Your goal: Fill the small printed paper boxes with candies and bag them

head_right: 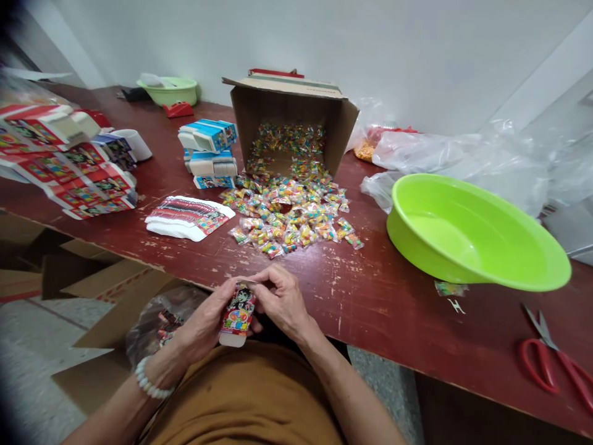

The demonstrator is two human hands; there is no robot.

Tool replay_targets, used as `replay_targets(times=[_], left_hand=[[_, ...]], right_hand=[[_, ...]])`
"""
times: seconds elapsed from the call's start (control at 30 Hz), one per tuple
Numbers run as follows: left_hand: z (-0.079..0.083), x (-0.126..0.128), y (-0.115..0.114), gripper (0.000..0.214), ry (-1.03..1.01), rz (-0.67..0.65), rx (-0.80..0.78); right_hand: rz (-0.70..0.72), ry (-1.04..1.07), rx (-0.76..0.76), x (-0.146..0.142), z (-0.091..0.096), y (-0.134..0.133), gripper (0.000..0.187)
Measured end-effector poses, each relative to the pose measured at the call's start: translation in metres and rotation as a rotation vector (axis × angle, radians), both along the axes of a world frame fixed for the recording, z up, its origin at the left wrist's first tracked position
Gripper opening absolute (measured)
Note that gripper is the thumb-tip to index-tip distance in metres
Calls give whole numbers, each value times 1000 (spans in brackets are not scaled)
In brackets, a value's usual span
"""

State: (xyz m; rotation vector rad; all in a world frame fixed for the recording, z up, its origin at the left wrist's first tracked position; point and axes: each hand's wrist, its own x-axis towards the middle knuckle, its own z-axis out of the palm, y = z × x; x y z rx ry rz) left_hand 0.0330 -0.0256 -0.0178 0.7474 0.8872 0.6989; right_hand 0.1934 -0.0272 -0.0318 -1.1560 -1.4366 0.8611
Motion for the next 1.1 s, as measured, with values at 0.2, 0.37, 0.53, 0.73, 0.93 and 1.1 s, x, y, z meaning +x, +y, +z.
replay_targets(times=[0.2,0.37,0.53,0.73,0.93,1.1], left_hand=[[-2,3,2,52,-12,-23,-120],[-1,6,4,61,79,-12,-12],[-6,1,6,70,114,-36,68],[-14,-4,10,72,153,-95,143],[-10,-5,10,73,187,-84,141],[-14,-2,9,71,232,-27,152]], right_hand=[[112,-150,81,0,9,-2,16],[185,38,-248,-3,14,7,14],[236,282,-419,-5,15,13,17],[170,141,-270,-6,18,8,12],[274,238,-323,-3,17,8,12],[255,18,-61,-9,14,-3,16]])
